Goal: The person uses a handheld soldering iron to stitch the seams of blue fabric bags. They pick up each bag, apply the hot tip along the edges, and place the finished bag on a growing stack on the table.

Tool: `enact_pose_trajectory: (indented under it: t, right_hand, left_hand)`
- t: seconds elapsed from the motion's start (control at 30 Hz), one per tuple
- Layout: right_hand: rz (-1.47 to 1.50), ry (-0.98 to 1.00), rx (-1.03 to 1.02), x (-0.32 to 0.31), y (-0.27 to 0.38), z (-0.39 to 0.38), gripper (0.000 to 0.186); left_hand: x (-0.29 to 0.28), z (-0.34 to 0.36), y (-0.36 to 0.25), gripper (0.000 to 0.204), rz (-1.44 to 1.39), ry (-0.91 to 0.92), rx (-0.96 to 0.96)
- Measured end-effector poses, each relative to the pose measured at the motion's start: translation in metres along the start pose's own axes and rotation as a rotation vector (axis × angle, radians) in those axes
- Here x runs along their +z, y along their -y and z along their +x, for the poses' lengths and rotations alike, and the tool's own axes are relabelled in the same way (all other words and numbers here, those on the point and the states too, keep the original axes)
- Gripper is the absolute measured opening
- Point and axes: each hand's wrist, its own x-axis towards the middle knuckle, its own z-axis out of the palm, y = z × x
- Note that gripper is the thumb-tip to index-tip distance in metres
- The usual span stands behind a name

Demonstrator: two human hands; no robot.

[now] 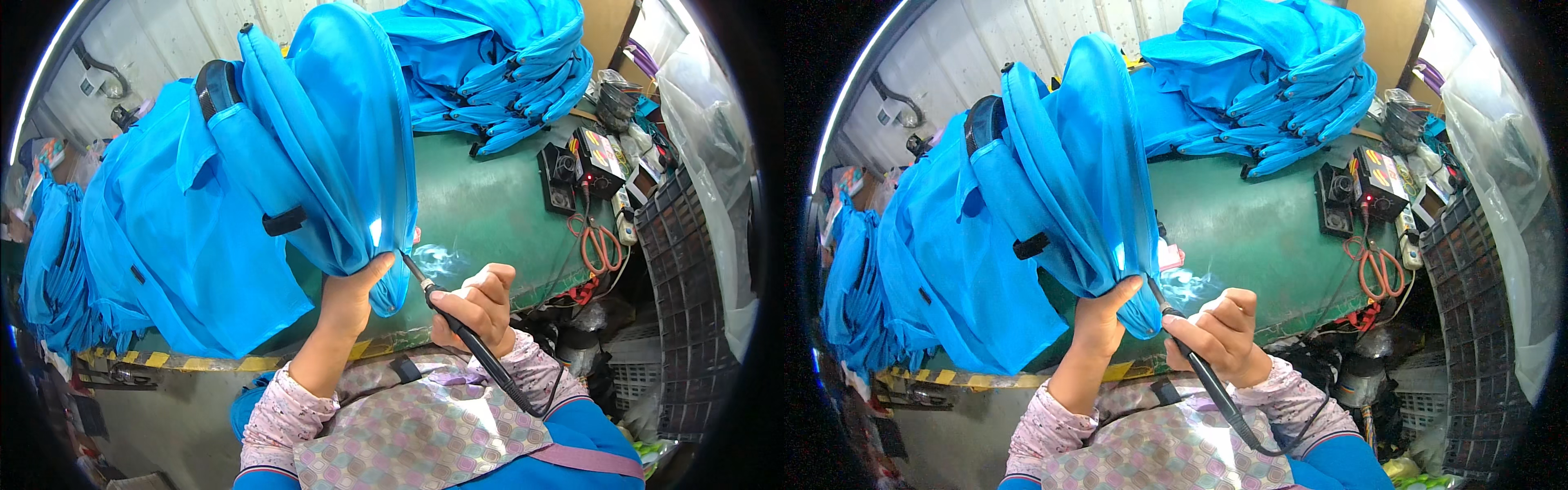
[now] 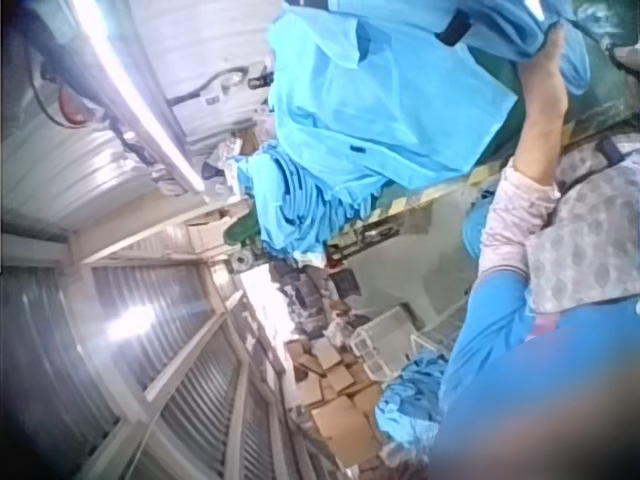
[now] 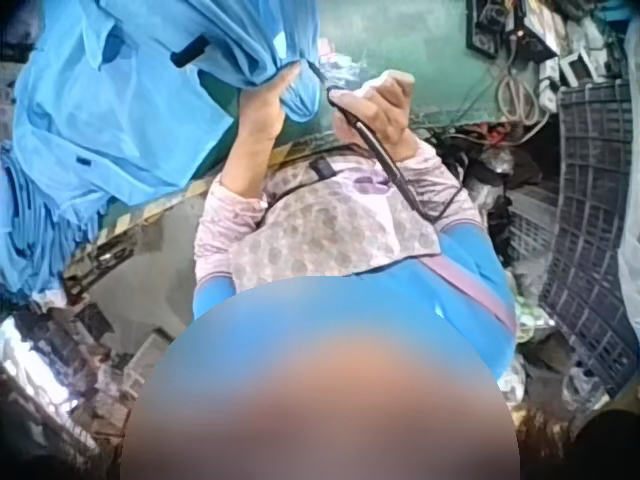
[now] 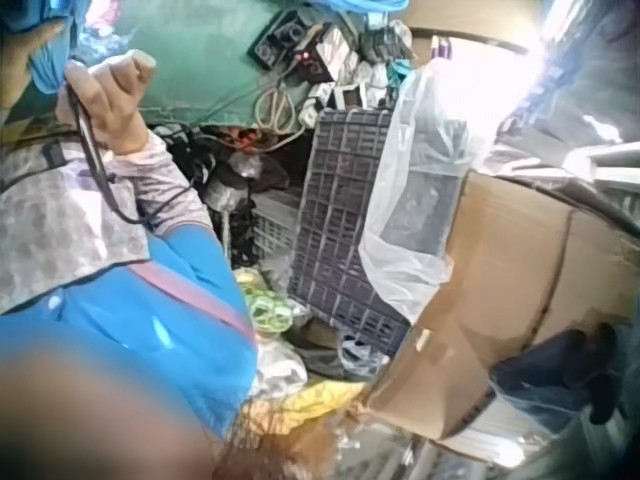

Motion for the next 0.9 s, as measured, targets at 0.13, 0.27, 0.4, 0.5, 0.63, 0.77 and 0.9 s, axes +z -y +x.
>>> enact_pose_trajectory:
  t: [0.13,0.27,0.4,0.5,0.63,0.77,0.9]
  right_hand:
    - [0.023,-0.010,0.012,-0.001,-0.003,0.001,0.033]
    - [0.238,0.035,0.234,0.000,-0.011,0.011,0.023]
    - [0.443,-0.112,0.458,-0.004,-0.007,0.006,0.017]
    - [0.308,-0.072,0.280,0.000,-0.011,0.021,0.025]
    - [0.147,-0.041,0.074,0.051,-0.043,0.054,0.043]
    - [0.045,-0.037,0.027,0.074,-0.068,0.045,0.061]
    - [-0.019,-0.087,0.213,0.068,-0.081,0.020,0.052]
  left_hand:
    - [0.009,-0.003,-0.004,0.041,0.102,0.030,0.015]
    - [0.000,-0.001,-0.001,0.050,0.092,0.009,-0.014]
    - [-0.012,0.002,0.009,0.066,0.112,-0.089,0.030]
    - [-0.013,0.000,0.011,0.058,0.102,-0.081,0.060]
    - [-0.020,-0.012,0.018,0.043,0.234,-0.195,0.135]
    - [-0.034,-0.024,0.024,0.040,0.109,-0.327,0.279]
    - [-0.038,-0.026,0.026,0.042,-0.129,-0.309,0.342]
